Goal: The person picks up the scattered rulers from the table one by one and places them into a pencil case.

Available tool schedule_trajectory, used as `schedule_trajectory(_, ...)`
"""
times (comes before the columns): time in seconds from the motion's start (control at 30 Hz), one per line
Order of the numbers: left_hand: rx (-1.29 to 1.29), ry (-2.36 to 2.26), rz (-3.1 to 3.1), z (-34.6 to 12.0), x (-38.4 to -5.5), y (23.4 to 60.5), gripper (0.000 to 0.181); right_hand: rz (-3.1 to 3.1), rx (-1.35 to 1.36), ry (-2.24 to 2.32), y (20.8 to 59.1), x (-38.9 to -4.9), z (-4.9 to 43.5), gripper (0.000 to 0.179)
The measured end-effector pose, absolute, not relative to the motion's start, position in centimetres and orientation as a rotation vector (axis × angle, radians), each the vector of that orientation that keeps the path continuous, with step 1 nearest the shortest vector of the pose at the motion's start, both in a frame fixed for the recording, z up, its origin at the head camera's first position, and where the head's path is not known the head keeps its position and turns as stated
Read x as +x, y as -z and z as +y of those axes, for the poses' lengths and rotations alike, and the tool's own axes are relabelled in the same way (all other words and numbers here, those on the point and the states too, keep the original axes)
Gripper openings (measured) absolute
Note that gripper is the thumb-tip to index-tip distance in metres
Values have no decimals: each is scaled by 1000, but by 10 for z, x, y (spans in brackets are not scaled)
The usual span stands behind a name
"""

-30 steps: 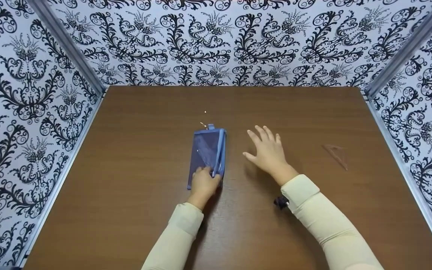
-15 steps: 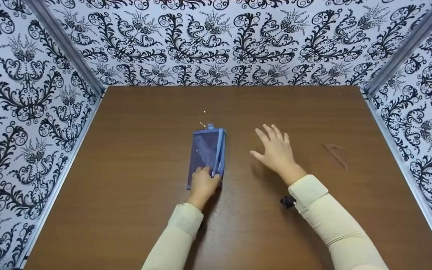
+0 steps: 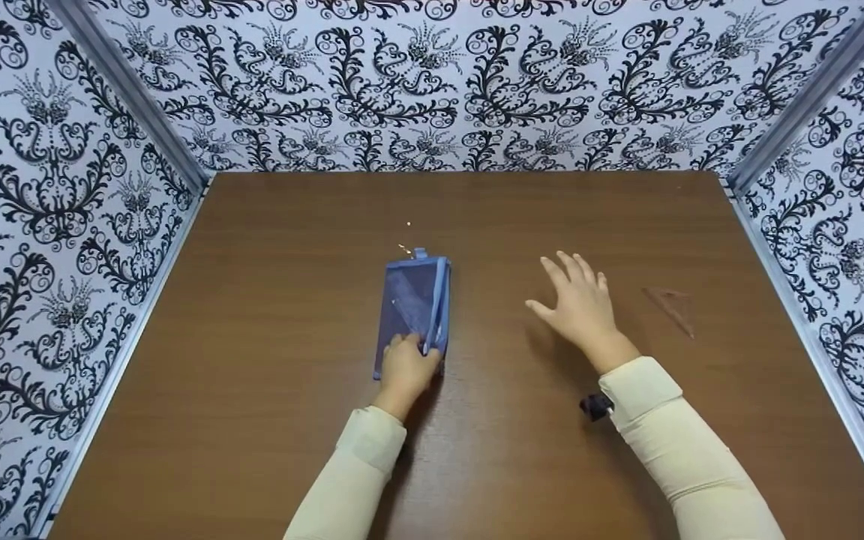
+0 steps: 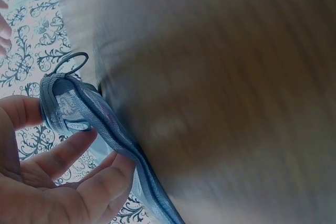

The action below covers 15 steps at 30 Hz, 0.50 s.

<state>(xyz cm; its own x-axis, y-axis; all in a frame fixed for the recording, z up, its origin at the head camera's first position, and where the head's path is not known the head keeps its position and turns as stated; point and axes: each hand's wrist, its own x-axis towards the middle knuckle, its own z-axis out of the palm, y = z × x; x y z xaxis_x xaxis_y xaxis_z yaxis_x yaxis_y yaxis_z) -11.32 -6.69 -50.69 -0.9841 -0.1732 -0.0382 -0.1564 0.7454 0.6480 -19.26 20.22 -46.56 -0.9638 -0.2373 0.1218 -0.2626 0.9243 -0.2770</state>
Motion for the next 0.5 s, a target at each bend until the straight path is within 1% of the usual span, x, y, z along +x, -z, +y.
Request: schedule_trajectory(0.5, 260, 1077, -2905, -67, -114, 507, 37, -3005, 305, -495, 469, -192, 228, 78)
